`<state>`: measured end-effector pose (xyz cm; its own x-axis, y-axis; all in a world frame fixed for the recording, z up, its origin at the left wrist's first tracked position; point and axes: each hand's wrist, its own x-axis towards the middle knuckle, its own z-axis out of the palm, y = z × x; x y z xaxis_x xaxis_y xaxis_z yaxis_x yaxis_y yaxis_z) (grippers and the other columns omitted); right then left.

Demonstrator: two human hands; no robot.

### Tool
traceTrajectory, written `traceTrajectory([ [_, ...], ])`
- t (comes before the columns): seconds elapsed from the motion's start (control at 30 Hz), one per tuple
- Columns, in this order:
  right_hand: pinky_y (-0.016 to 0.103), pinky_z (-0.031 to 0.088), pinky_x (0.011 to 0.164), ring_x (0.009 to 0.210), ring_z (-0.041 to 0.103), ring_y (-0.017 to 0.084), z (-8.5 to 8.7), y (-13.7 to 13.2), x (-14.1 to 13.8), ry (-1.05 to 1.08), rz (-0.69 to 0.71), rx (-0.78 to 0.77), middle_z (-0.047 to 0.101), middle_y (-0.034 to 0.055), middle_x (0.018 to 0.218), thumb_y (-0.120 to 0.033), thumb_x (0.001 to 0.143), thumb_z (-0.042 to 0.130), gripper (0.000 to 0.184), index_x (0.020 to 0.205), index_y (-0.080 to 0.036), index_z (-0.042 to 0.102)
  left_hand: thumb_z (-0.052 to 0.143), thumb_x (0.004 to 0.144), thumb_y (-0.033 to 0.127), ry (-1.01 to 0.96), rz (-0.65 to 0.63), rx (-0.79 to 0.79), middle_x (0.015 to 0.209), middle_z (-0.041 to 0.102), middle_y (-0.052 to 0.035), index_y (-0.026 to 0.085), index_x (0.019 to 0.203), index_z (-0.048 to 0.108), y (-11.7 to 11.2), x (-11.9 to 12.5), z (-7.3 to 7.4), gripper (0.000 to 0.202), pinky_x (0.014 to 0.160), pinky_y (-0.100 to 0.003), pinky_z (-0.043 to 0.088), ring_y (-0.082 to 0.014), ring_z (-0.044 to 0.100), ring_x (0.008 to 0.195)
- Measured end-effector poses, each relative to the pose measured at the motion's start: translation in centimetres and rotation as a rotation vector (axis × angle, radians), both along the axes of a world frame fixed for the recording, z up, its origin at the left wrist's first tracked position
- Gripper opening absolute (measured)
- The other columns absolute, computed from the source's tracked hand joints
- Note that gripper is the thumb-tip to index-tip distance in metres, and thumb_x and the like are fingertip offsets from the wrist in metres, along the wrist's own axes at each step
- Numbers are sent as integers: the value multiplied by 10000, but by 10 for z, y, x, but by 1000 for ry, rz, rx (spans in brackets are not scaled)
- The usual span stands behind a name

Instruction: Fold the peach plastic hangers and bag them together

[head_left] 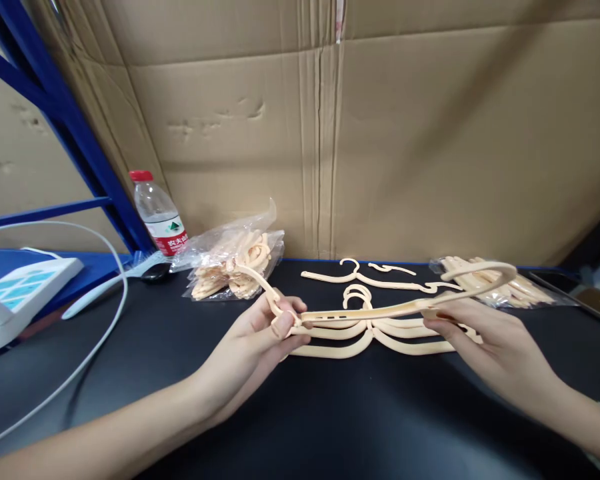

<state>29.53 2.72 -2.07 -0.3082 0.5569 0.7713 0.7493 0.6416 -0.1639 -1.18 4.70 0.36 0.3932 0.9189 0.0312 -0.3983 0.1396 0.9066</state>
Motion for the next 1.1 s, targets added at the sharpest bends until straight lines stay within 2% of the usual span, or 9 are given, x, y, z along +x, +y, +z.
traceTrajectory([
  [0.13,266,540,655,712,673,166,-3,-3,1,-15,-8,15,706,19,830,-149,898,525,125,927,-231,616,640,874,208,9,-157,7,1008,610,-52,174,801,606,-2,-1,4,87,818,-330,510,-204,611,926],
  [0.37,255,551,655,738,687,162,-2,-4,2,-34,0,17,718,10,836,-139,893,522,139,895,-238,620,692,828,223,7,-190,-22,923,636,-55,158,793,652,2,-3,3,84,722,-276,528,-162,636,758],
  [0.63,279,563,693,805,693,180,-3,-5,2,-53,3,-9,718,23,899,-150,902,514,147,935,-243,623,705,822,217,63,-176,-37,843,633,-43,144,777,650,-1,-4,2,101,632,-224,541,-140,633,710],
  [0.83,251,565,704,845,696,167,-3,-8,-2,-77,45,-5,719,15,881,-116,898,508,175,931,-248,618,727,806,218,71,-175,30,802,617,-29,135,752,576,1,-4,-4,181,588,-191,470,-108,583,662],
  [0.97,213,560,671,774,703,141,-3,-13,-7,-81,55,8,726,-4,851,-119,894,519,166,931,-252,612,742,790,251,125,-124,105,696,600,-12,146,728,527,3,-5,-8,247,531,-180,397,-99,540,599],
  [1.1,216,562,700,761,699,140,-4,-19,-15,-69,48,12,721,6,872,-101,886,506,185,966,-242,595,732,795,276,194,-29,163,601,572,13,160,722,500,1,-5,-11,269,489,-177,345,-81,472,527],
])
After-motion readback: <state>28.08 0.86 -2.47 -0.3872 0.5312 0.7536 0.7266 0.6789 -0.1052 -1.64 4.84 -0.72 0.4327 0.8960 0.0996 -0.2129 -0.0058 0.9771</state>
